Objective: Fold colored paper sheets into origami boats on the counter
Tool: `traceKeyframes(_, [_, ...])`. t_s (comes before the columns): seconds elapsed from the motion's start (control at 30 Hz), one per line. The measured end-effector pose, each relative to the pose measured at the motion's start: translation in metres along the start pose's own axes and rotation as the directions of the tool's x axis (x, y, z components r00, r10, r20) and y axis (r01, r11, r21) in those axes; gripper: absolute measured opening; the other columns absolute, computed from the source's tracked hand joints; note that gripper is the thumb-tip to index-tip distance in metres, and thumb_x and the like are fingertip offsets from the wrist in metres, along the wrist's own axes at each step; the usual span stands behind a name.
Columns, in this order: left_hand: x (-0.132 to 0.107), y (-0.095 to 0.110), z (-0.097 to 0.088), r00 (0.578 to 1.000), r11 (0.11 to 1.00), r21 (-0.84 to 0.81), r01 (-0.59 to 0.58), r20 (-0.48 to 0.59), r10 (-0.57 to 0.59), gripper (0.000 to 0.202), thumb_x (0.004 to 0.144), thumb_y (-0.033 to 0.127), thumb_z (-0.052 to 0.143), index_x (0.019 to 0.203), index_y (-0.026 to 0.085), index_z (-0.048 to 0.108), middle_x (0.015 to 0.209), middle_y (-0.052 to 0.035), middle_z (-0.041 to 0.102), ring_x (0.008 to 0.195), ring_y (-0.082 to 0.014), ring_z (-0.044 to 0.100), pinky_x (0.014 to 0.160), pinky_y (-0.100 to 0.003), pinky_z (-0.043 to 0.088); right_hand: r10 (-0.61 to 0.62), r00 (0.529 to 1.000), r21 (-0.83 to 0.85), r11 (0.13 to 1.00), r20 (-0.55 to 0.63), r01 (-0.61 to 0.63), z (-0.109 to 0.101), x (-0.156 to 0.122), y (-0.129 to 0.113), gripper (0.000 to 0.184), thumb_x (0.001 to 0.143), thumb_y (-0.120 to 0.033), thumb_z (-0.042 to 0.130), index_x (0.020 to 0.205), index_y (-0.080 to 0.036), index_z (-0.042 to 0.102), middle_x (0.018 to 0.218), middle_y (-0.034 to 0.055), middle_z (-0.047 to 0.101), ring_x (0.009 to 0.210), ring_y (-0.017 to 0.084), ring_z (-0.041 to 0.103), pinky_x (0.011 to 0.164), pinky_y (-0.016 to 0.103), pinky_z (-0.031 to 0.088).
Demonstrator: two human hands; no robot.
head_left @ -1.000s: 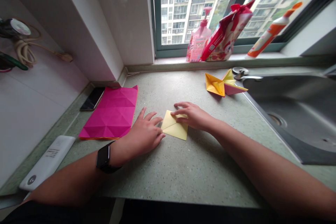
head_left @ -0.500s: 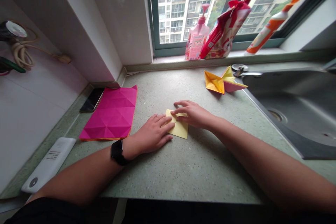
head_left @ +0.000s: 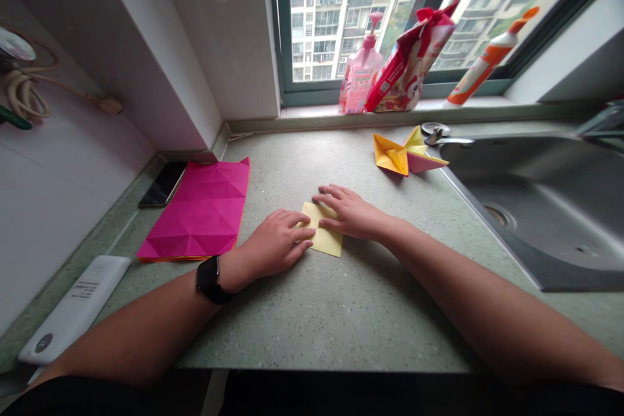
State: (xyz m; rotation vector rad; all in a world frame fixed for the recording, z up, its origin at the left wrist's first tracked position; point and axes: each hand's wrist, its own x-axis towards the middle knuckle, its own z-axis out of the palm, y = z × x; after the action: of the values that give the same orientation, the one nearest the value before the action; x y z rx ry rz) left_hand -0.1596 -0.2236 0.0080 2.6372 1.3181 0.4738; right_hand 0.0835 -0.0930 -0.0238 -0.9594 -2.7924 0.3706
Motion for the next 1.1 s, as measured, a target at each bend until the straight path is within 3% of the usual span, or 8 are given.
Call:
traceKeyframes(0.13, [-0.002, -0.004, -0.002, 0.997, 0.999, 0.003, 0.054, -0.049, -0.054, 0.025, 0.109, 0.03, 0.061, 0.108, 0.024, 0.086, 0.127, -0.0107, 0.076, 0.111, -0.0279, 0.07, 0.105, -0.051, 0.055, 0.069, 0.998, -0.003, 0.998, 0.011, -0.069, -0.001, 0.0, 0.017, 0.075, 0.094, -0.06, 0.078, 0.16, -0.03, 0.059, 0.174, 0.0151, 0.046, 0.163, 0.043, 0.037, 0.132, 0.062, 0.034])
traceKeyframes(0.27, [-0.004, -0.008, -0.008, 0.997, 0.997, 0.002, 0.081, -0.018, -0.081, 0.025, 0.106, 0.032, 0.065, 0.099, 0.025, 0.088, 0.128, -0.01, 0.077, 0.112, -0.0287, 0.072, 0.105, -0.05, 0.056, 0.074, 0.997, -0.019, 0.997, 0.021, -0.074, -0.007, -0.002, 0.039, 0.077, 0.094, -0.063, 0.077, 0.162, -0.033, 0.057, 0.175, 0.0128, 0.045, 0.163, 0.043, 0.038, 0.131, 0.063, 0.035])
traceKeyframes(0.5, [-0.006, -0.013, -0.023, 0.995, 0.999, 0.036, 0.03, 0.091, -0.033, 0.024, 0.105, 0.034, 0.066, 0.099, 0.028, 0.089, 0.129, -0.0073, 0.079, 0.114, -0.029, 0.073, 0.101, -0.047, 0.057, 0.051, 0.996, 0.027, 0.998, 0.079, -0.053, -0.026, 0.0, 0.05, 0.079, 0.09, -0.061, 0.083, 0.16, -0.033, 0.06, 0.174, 0.0117, 0.047, 0.163, 0.042, 0.038, 0.133, 0.062, 0.033])
traceKeyframes(0.7, [-0.008, -0.015, -0.024, 0.996, 1.0, 0.0, 0.001, 0.087, -0.001, 0.027, 0.106, 0.033, 0.064, 0.096, 0.028, 0.089, 0.124, -0.0062, 0.082, 0.108, -0.0263, 0.076, 0.101, -0.044, 0.057, 0.005, 0.998, 0.08, 0.997, 0.069, -0.011, -0.032, 0.0, 0.056, 0.072, 0.092, -0.054, 0.084, 0.157, -0.033, 0.062, 0.173, 0.0106, 0.049, 0.163, 0.039, 0.038, 0.133, 0.064, 0.032])
traceKeyframes(0.8, [-0.009, -0.018, -0.022, 0.999, 0.998, -0.051, 0.03, 0.041, -0.028, 0.031, 0.107, 0.033, 0.063, 0.09, 0.027, 0.089, 0.125, -0.0053, 0.082, 0.109, -0.0247, 0.077, 0.1, -0.041, 0.059, 0.0, 1.0, 0.14, 0.99, 0.011, -0.002, -0.032, 0.0, 0.055, 0.057, 0.092, -0.043, 0.085, 0.147, -0.032, 0.071, 0.166, 0.0103, 0.058, 0.158, 0.036, 0.048, 0.13, 0.061, 0.038])
traceKeyframes(0.9, [-0.01, -0.02, -0.019, 0.999, 0.995, -0.083, 0.047, -0.016, -0.049, 0.037, 0.108, 0.032, 0.061, 0.084, 0.026, 0.088, 0.123, -0.0048, 0.083, 0.108, -0.0236, 0.077, 0.099, -0.04, 0.06, 0.031, 0.994, 0.255, 0.967, -0.107, -0.003, -0.032, 0.002, 0.045, 0.03, 0.1, -0.035, 0.072, 0.128, -0.03, 0.082, 0.143, 0.009, 0.075, 0.135, 0.029, 0.069, 0.119, 0.052, 0.053])
traceKeyframes(1.0, [-0.011, -0.021, -0.016, 0.997, 0.996, -0.073, 0.047, -0.051, -0.051, 0.037, 0.107, 0.032, 0.061, 0.083, 0.026, 0.088, 0.12, -0.0049, 0.084, 0.106, -0.0235, 0.078, 0.097, -0.04, 0.06, 0.116, 0.977, 0.407, 0.913, -0.176, -0.035, -0.032, 0.005, 0.03, 0.028, 0.104, -0.034, 0.063, 0.121, -0.028, 0.084, 0.126, 0.0087, 0.082, 0.112, 0.025, 0.077, 0.101, 0.043, 0.064])
traceKeyframes(1.1, [-0.011, -0.02, -0.013, 0.995, 0.998, -0.052, 0.041, -0.087, -0.046, 0.037, 0.108, 0.032, 0.062, 0.083, 0.026, 0.088, 0.121, -0.0055, 0.083, 0.104, -0.0235, 0.078, 0.097, -0.04, 0.06, 0.175, 0.977, 0.534, 0.841, -0.124, -0.083, -0.032, 0.007, 0.015, 0.029, 0.103, -0.038, 0.064, 0.12, -0.025, 0.084, 0.124, 0.0097, 0.082, 0.106, 0.025, 0.077, 0.094, 0.042, 0.067])
